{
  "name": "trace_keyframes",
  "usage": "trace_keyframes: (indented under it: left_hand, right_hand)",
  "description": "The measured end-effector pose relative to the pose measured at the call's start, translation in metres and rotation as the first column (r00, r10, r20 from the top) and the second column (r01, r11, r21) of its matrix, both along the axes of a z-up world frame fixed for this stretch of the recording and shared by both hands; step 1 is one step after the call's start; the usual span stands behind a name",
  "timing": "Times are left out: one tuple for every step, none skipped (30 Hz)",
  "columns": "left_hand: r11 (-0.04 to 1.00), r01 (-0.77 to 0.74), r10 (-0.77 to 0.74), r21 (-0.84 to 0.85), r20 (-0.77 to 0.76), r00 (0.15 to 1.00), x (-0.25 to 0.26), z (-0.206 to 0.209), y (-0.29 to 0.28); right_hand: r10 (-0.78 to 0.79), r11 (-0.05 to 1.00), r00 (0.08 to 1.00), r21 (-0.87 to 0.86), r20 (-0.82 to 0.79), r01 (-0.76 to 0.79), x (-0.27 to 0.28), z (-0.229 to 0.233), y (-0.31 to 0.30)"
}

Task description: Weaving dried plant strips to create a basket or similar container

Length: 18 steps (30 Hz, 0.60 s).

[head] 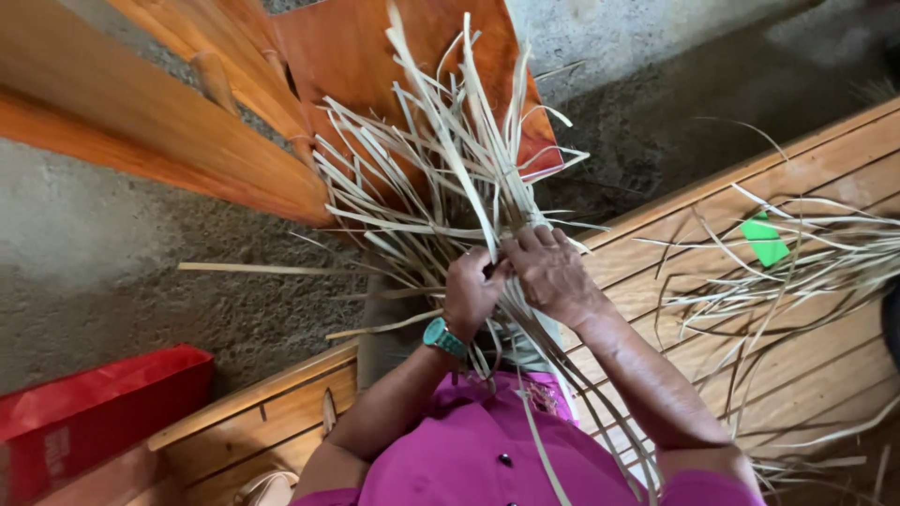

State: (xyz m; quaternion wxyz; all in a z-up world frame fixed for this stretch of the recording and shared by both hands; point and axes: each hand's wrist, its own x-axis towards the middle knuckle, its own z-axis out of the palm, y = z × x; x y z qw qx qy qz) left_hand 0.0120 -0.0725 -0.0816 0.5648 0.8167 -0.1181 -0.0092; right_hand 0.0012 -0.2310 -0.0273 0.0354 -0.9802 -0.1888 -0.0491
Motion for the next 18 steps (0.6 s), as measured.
trace_keyframes:
  left_hand:
    - [1.0,-0.001,0.001,0.002,0.001,1.0,-0.002,0.003,0.0]
    - [1.0,-0.011,0.011,0.004,0.049,0.999,-0.004,0.006,-0.001]
    - [1.0,-0.022,0.022,0.005,0.097,0.995,-0.005,0.01,-0.003]
    - [1.0,-0.018,0.017,0.005,0.099,0.995,-0.007,0.008,-0.003]
    - [1.0,-0.009,0.008,0.008,0.119,0.993,-0.009,0.007,-0.004]
    - [1.0,0.0,-0.001,0.012,0.139,0.99,-0.011,0.005,-0.003]
    - [1.0,0.003,-0.005,0.012,0.14,0.99,-0.012,0.002,-0.004]
    - [1.0,-0.009,0.011,-0.01,0.144,0.989,-0.013,-0.001,-0.004]
    - [0.999,-0.022,0.026,-0.032,0.148,0.989,-0.014,-0.004,-0.003]
    - [0.999,-0.026,0.03,-0.032,0.148,0.988,-0.014,-0.003,-0.003]
    - [0.999,-0.029,0.037,-0.044,0.192,0.981,-0.013,-0.002,-0.003]
    - [0.998,-0.03,0.043,-0.057,0.234,0.971,-0.013,-0.001,-0.003]
    - [0.998,-0.033,0.045,-0.056,0.233,0.971,-0.016,0.0,-0.004]
    - [0.998,-0.042,0.052,-0.041,0.292,0.955,-0.017,0.002,-0.006]
    - [0.998,-0.051,0.057,-0.025,0.349,0.935,-0.019,0.003,-0.008]
    - [0.998,-0.063,0.068,-0.025,0.346,0.936,-0.02,-0.002,-0.009]
    - [0.998,-0.054,0.064,-0.04,0.358,0.931,-0.022,-0.008,-0.01]
    - [0.998,-0.042,0.06,-0.056,0.37,0.927,-0.023,-0.013,-0.011]
  right_hand:
    - [0.001,1.0,1.0,0.002,0.001,-0.001,0.003,-0.003,0.003]
    - [-0.054,0.994,0.988,-0.107,-0.145,0.039,0.005,-0.006,0.005]
    - [-0.124,0.974,0.952,-0.218,-0.281,0.062,0.008,-0.009,0.007]
    - [-0.128,0.974,0.952,-0.218,-0.279,0.067,0.008,-0.014,0.006]
    - [-0.135,0.961,0.94,-0.273,-0.312,0.047,0.009,-0.019,0.004]
    - [-0.142,0.946,0.928,-0.324,-0.345,0.025,0.01,-0.024,0.004]
    - [-0.145,0.946,0.928,-0.324,-0.344,0.028,0.013,-0.024,-0.001]
    - [-0.125,0.978,0.899,-0.204,-0.42,0.041,0.017,-0.023,-0.006]
    - [-0.095,0.995,0.866,-0.083,-0.49,0.062,0.02,-0.023,-0.01]
    - [-0.09,0.995,0.867,-0.082,-0.49,0.057,0.022,-0.02,-0.015]
    - [-0.071,0.995,0.83,0.019,-0.553,0.098,0.024,-0.017,-0.019]
    - [-0.045,0.983,0.789,0.115,-0.613,0.146,0.025,-0.014,-0.024]
    - [-0.042,0.983,0.788,0.116,-0.614,0.143,0.02,-0.006,-0.025]
    - [-0.027,0.946,0.797,0.242,-0.603,0.215,0.016,0.003,-0.027]
    - [-0.014,0.888,0.806,0.363,-0.591,0.281,0.013,0.012,-0.028]
    - [-0.004,0.892,0.804,0.362,-0.594,0.272,0.009,0.017,-0.027]
    - [-0.021,0.83,0.817,0.446,-0.576,0.335,0.005,0.022,-0.026]
    - [-0.042,0.755,0.827,0.524,-0.561,0.394,0.0,0.028,-0.026]
